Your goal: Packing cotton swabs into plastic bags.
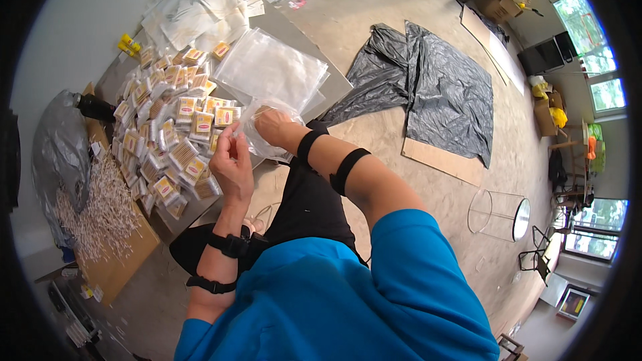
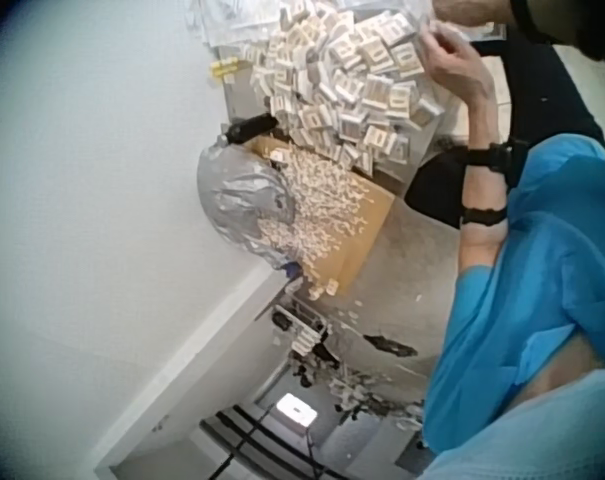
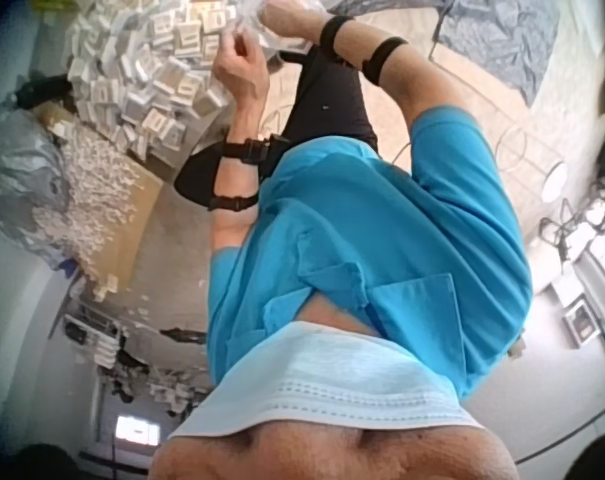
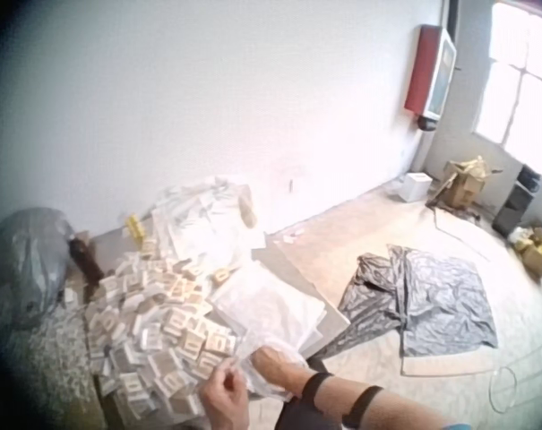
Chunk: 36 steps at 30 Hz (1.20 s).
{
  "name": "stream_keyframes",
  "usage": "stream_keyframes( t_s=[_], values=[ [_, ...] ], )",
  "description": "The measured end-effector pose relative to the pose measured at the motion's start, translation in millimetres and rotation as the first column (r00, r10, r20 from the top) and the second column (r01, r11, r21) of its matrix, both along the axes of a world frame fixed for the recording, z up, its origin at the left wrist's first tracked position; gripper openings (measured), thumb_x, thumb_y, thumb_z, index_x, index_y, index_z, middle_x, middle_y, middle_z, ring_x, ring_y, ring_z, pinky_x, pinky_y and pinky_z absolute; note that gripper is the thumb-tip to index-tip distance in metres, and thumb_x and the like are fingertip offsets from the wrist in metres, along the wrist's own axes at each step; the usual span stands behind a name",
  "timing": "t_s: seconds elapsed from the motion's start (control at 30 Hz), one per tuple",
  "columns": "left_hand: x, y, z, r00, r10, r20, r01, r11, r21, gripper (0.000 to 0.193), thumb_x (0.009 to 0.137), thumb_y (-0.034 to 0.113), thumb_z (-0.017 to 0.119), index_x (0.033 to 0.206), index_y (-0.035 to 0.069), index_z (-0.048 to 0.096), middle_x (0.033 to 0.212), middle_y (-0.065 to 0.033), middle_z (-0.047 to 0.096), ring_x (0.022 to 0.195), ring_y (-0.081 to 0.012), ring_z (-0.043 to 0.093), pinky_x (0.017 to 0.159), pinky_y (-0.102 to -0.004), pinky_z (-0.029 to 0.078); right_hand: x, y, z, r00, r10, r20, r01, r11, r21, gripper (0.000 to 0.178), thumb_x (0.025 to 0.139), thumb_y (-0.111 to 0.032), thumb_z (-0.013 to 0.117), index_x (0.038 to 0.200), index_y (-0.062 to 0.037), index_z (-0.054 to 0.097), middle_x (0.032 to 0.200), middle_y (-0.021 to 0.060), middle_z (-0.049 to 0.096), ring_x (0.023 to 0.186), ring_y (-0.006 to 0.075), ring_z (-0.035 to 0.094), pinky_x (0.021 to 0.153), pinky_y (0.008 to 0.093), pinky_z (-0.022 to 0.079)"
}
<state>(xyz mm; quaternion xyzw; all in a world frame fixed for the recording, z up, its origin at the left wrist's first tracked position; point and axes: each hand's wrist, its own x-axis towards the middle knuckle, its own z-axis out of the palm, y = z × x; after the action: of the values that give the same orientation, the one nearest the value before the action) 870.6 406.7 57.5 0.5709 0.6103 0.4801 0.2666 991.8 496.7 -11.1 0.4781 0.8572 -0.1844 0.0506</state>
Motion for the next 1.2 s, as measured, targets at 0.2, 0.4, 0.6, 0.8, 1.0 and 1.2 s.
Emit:
stream_keyframes(
  t_s=[0.2, 0.4, 0.6, 0.8, 1.0, 1.2],
  values=[
    [-2, 2, -5, 0.998, 0.024, 0.060, -0.021, 0.999, -0.040, 0.020, 0.091, 0.011, 0.055, 0.107, 0.000, 0.062, 0.064, -0.0045, 0.056, 0.055, -0.0102, 0.051, 0.051, -0.0256, 0.042, 2, 1, -25, 0.997, -0.033, -0.072, 0.029, 0.998, -0.062, 0.016, 0.079, -0.006, 0.057, 0.086, 0.0024, 0.068, 0.090, 0.0183, 0.067, 0.086, 0.0307, 0.066, 0.074, 0.0373, 0.053],
    [3, 6, -4, 0.995, 0.018, 0.096, -0.015, 1.000, -0.027, 0.020, 0.092, 0.012, 0.055, 0.107, 0.000, 0.063, 0.062, -0.0016, 0.053, 0.055, -0.0080, 0.048, 0.051, -0.0250, 0.040, 7, 10, -64, 0.982, 0.058, -0.180, -0.015, 0.973, 0.229, 0.018, 0.079, -0.004, 0.056, 0.090, 0.0074, 0.065, 0.088, 0.0205, 0.066, 0.085, 0.0301, 0.066, 0.072, 0.0360, 0.053],
    [6, 6, -3, 0.997, 0.017, 0.074, -0.014, 0.999, -0.040, 0.023, 0.092, 0.014, 0.056, 0.109, 0.000, 0.062, 0.061, -0.0018, 0.053, 0.055, -0.0088, 0.048, 0.052, -0.0259, 0.041, 1, 16, -50, 0.974, -0.031, -0.225, 0.052, 0.995, 0.085, 0.018, 0.079, -0.003, 0.056, 0.091, 0.0050, 0.066, 0.095, 0.0204, 0.064, 0.091, 0.0296, 0.064, 0.078, 0.0347, 0.052],
    [7, -4, -8, 1.000, 0.022, -0.003, -0.022, 0.995, -0.099, 0.030, 0.089, 0.016, 0.058, 0.114, 0.000, 0.058, 0.063, -0.0064, 0.057, 0.055, -0.0155, 0.056, 0.052, -0.0316, 0.044, -6, 6, 14, 0.985, 0.150, 0.088, -0.143, 0.987, -0.074, 0.026, 0.079, -0.005, 0.054, 0.102, 0.0002, 0.066, 0.112, 0.0155, 0.061, 0.113, 0.0292, 0.055, 0.091, 0.0384, 0.048],
    [24, -7, -14, 0.995, -0.090, 0.030, 0.092, 0.993, -0.069, 0.027, 0.089, 0.011, 0.055, 0.113, -0.002, 0.058, 0.061, -0.0057, 0.053, 0.054, -0.0128, 0.052, 0.053, -0.0290, 0.043, 14, 14, -98, 0.951, 0.079, -0.298, -0.013, 0.976, 0.219, 0.045, 0.081, -0.016, 0.053, 0.125, -0.0067, 0.052, 0.134, 0.0141, 0.047, 0.127, 0.0287, 0.042, 0.102, 0.0424, 0.037],
    [25, -5, -9, 0.992, -0.050, 0.118, 0.057, 0.997, -0.057, 0.026, 0.089, 0.009, 0.053, 0.112, -0.002, 0.058, 0.060, -0.0051, 0.052, 0.052, -0.0126, 0.051, 0.052, -0.0288, 0.042, 17, 20, -108, 0.915, 0.175, -0.364, -0.099, 0.971, 0.217, 0.045, 0.081, -0.016, 0.054, 0.125, -0.0070, 0.051, 0.131, 0.0147, 0.048, 0.125, 0.0289, 0.044, 0.101, 0.0427, 0.037]
  ],
)
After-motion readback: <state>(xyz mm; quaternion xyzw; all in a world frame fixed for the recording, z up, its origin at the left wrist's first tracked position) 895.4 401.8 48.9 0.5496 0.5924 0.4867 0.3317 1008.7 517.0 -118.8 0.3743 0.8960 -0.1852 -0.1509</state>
